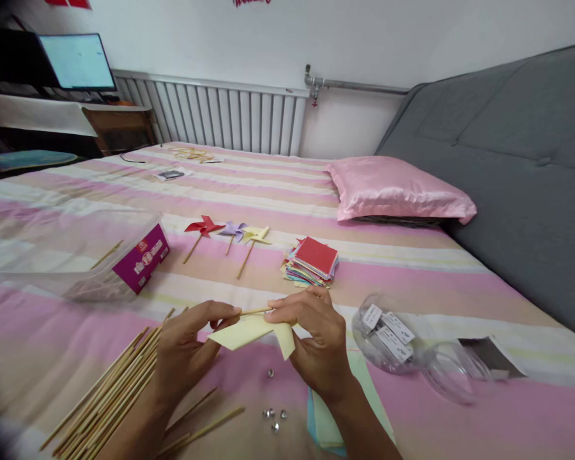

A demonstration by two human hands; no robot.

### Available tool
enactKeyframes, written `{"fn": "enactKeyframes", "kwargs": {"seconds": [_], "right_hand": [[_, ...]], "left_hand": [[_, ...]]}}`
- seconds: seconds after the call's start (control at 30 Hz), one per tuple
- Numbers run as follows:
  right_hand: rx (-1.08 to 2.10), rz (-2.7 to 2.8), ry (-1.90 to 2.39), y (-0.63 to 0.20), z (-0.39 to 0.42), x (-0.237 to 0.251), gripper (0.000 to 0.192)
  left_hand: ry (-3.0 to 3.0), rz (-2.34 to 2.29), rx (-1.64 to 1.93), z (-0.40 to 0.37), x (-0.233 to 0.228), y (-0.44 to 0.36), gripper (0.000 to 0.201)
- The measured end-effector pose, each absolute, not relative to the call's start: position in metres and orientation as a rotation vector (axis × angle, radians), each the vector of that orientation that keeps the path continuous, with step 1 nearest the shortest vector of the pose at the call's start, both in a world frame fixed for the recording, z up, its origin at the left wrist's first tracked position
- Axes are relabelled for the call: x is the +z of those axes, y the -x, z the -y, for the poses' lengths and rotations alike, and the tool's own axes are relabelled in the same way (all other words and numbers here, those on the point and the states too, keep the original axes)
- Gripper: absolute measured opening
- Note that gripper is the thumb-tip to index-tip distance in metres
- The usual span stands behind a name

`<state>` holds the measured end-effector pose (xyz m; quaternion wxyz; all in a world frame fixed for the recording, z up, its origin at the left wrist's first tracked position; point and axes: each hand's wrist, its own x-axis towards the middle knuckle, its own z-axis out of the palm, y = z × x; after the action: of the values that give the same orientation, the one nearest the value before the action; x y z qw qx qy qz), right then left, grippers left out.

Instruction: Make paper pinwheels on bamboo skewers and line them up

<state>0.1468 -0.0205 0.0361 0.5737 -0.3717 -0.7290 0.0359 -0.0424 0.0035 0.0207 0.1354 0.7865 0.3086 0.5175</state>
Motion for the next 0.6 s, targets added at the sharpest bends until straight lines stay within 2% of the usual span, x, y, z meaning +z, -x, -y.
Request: {"fn": "enactKeyframes", "kwargs": {"seconds": [0.6], "right_hand": [[0.079,1.718,0.872,-0.1488,0.0205,0.0361,0.013]], "left_hand": [[-2.253,-0.869,1.471,-0.0038,0.0179,0.0432,0.037]]}}
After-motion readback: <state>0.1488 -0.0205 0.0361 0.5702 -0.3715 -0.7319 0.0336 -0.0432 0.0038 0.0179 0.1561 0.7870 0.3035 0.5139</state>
